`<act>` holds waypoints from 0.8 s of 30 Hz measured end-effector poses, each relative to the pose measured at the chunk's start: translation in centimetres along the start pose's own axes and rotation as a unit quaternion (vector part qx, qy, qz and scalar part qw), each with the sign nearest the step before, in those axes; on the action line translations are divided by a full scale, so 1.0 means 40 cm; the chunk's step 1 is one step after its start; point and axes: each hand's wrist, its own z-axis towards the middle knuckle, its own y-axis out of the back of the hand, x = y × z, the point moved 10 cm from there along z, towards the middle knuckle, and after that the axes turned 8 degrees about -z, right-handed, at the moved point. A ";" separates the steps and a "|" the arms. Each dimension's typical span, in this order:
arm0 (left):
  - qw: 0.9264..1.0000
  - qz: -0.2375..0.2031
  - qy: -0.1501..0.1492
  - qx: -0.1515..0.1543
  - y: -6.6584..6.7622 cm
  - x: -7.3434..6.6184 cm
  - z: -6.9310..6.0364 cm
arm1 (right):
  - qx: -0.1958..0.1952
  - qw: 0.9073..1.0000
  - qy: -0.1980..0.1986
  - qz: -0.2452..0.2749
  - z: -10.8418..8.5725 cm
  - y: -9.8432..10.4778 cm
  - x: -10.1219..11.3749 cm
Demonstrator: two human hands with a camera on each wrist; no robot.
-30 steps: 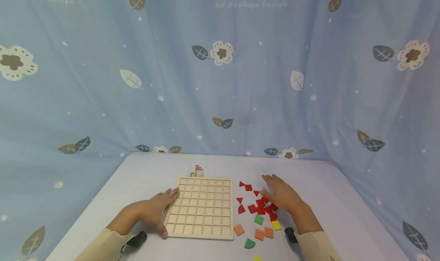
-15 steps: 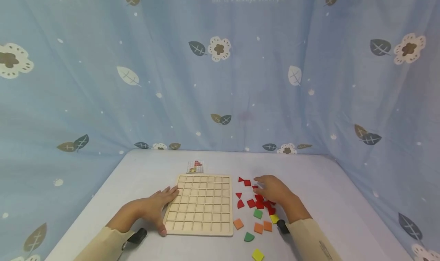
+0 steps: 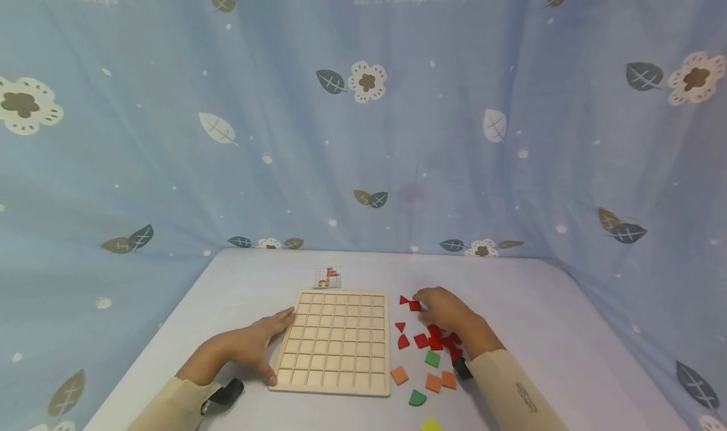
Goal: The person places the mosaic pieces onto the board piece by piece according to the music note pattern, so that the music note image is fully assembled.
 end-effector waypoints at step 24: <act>0.999 -0.008 0.038 0.013 -0.006 -0.001 -0.005 | -0.009 0.997 -0.003 -0.072 0.037 0.007 0.044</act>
